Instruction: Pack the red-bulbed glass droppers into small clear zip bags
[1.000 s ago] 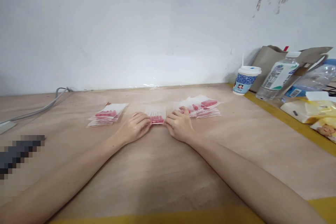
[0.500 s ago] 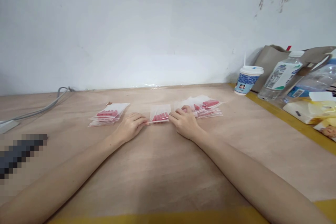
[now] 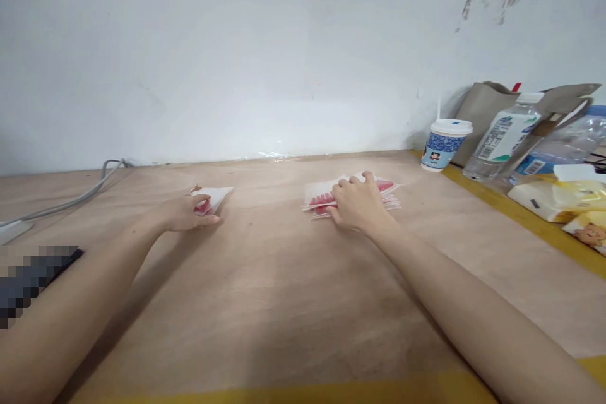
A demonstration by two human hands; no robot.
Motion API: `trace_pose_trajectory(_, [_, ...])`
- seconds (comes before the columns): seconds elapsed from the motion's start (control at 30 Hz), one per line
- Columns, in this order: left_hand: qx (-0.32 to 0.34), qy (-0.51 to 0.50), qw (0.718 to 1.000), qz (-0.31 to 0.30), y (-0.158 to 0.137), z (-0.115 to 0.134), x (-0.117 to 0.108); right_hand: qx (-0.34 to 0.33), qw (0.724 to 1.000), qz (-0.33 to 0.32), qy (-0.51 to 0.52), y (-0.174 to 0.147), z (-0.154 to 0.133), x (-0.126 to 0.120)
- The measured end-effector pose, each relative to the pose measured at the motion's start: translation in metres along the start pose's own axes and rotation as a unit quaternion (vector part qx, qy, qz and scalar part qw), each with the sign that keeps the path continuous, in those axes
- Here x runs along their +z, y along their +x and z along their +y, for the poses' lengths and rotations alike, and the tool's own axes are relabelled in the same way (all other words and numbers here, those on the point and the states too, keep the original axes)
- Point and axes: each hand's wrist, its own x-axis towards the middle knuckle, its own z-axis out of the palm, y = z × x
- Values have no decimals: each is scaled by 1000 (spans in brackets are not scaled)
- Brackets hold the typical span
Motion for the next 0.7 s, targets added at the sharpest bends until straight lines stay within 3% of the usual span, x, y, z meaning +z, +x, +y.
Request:
trace_pose_trajectory(0.1, [-6,9,999,-41,-3,3,-4,-28,996,51,64,-1,-11,2])
trace_pose_trajectory(0.27, [36,11,998,-46,-13,32,2,-111,982,62,141,-7,-30,24])
trace_pose_trajectory(0.43, [172,-36,984,1,-18,58,28,-75,985,67,137,-12,-35,31])
trace_pose_trajectory(0.57, [271,-124,952,68,-23,75,51,-16,990,76,120,-13,-39,31])
trace_pose_trajectory(0.7, [314,-227,916,103,-31,91,61,1,988,100,117,-14,-41,33])
